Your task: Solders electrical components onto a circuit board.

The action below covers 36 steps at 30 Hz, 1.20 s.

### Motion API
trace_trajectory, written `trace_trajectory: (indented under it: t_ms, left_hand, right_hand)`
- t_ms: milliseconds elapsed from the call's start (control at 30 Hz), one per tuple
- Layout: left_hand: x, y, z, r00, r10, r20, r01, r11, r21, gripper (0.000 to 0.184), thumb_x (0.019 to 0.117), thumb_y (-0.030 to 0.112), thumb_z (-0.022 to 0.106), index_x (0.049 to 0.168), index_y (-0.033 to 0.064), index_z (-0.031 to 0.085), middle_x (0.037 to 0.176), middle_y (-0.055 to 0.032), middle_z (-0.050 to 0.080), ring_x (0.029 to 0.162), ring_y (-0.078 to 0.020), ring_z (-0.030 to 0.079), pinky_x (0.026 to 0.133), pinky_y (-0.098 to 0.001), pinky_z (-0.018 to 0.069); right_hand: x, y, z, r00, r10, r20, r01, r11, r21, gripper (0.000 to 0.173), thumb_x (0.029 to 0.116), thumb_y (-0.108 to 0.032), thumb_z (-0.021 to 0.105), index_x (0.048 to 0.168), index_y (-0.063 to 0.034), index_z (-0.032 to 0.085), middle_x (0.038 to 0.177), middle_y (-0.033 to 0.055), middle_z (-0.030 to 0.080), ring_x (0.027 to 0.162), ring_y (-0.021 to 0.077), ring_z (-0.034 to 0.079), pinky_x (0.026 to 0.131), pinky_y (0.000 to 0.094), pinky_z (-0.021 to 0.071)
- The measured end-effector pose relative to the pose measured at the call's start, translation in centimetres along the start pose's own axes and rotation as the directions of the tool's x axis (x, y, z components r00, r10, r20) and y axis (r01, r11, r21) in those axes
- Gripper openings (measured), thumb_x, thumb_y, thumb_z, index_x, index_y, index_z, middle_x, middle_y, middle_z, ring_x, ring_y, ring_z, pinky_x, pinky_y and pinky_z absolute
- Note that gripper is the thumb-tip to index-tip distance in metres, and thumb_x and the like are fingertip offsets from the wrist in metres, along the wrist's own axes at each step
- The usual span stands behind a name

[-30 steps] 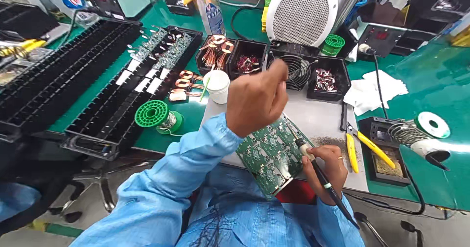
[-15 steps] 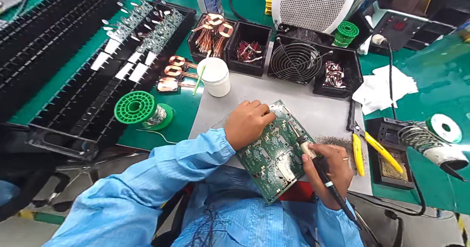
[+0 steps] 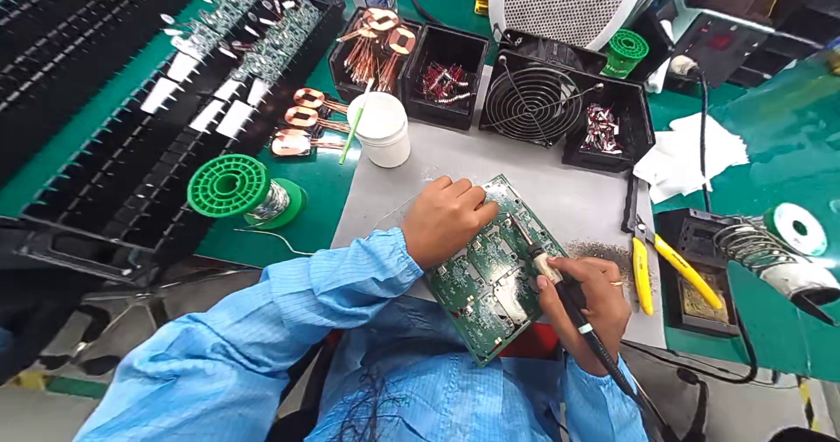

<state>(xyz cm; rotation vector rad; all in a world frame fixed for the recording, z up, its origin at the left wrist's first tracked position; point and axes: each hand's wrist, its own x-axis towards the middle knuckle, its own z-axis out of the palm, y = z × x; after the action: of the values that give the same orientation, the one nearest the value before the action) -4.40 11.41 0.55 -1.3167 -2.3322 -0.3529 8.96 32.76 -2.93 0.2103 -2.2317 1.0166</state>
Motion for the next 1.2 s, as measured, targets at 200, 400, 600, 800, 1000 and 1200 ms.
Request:
trace_trajectory:
  t_ms: [200, 400, 600, 800, 1000, 1200]
  left_hand:
    - [0.0, -0.1, -0.2, 1.0, -0.01, 0.009, 0.01, 1.0, -0.023, 0.021, 0.0926, -0.002, 0.059, 0.1, 0.0068, 0.077, 0.09, -0.0146, 0.073, 0.076, -0.0316, 0.069, 0.061, -0.0431, 0.0481]
    - [0.1, 0.0, -0.1, 1.0, 0.007, 0.017, -0.007, 0.999, -0.036, 0.022, 0.092, -0.002, 0.06, 0.1, 0.008, 0.078, 0.088, -0.0143, 0.072, 0.075, -0.0308, 0.068, 0.062, -0.0421, 0.0477]
    - [-0.1, 0.2, -0.6, 0.998, -0.052, -0.038, 0.05, 0.998, -0.048, 0.018, 0.0935, 0.001, 0.058, 0.1, 0.0049, 0.075, 0.088, -0.0146, 0.073, 0.074, -0.0315, 0.069, 0.06, -0.0432, 0.0471]
    - [-3.4, 1.9, -4.4, 0.994, 0.084, 0.072, -0.062, 0.963, -0.264, 0.033, 0.1025, 0.039, 0.054, 0.098, 0.0096, 0.067, 0.089, -0.0068, 0.072, 0.078, -0.0262, 0.064, 0.068, -0.0438, 0.0438]
    - [-7.6, 3.4, -4.8, 0.985, 0.152, 0.08, -0.131, 0.967, -0.219, 0.05, 0.0977, 0.065, 0.049, 0.098, 0.0163, 0.061, 0.124, -0.0032, 0.073, 0.092, -0.0204, 0.064, 0.077, -0.0387, 0.0415]
    - [-8.0, 5.0, -3.7, 0.997, 0.073, -0.034, -0.077, 0.988, -0.137, 0.046, 0.0959, 0.064, 0.053, 0.092, 0.0186, 0.058, 0.115, -0.0013, 0.075, 0.092, -0.0184, 0.062, 0.082, -0.0372, 0.0366]
  right_hand:
    - [-0.1, 0.0, -0.1, 1.0, 0.008, -0.001, -0.008, 1.0, 0.018, 0.022, 0.0908, -0.028, 0.067, 0.102, -0.0091, 0.072, 0.089, -0.0007, 0.072, 0.096, 0.0051, 0.058, 0.09, 0.0189, 0.0401]
    - [0.0, 0.0, -0.5, 0.995, 0.093, 0.034, -0.095, 0.991, 0.09, 0.024, 0.0909, -0.029, 0.068, 0.103, -0.0088, 0.073, 0.093, -0.0015, 0.071, 0.098, 0.0029, 0.059, 0.089, 0.0175, 0.0422]
    - [0.1, 0.1, -0.6, 0.992, 0.123, 0.042, -0.127, 0.984, 0.125, 0.025, 0.091, -0.028, 0.068, 0.103, -0.0074, 0.073, 0.093, -0.0015, 0.072, 0.097, 0.0023, 0.06, 0.088, 0.0166, 0.0438]
    - [-0.1, 0.2, -0.7, 0.984, 0.178, -0.016, -0.17, 0.962, 0.215, 0.028, 0.0961, -0.028, 0.066, 0.112, -0.0041, 0.068, 0.102, 0.001, 0.069, 0.098, 0.0024, 0.064, 0.084, 0.016, 0.0532]
    - [-0.7, -0.4, 0.1, 0.997, 0.057, -0.057, -0.061, 0.996, -0.062, 0.028, 0.1003, -0.03, 0.061, 0.114, -0.0054, 0.064, 0.103, 0.0093, 0.07, 0.107, 0.0142, 0.062, 0.095, 0.0238, 0.0481]
    - [-1.0, -0.7, 0.3, 0.996, 0.054, -0.078, -0.06, 0.995, -0.085, 0.032, 0.1004, -0.029, 0.063, 0.121, -0.0052, 0.058, 0.106, 0.0113, 0.067, 0.106, 0.0134, 0.063, 0.095, 0.0229, 0.0497]
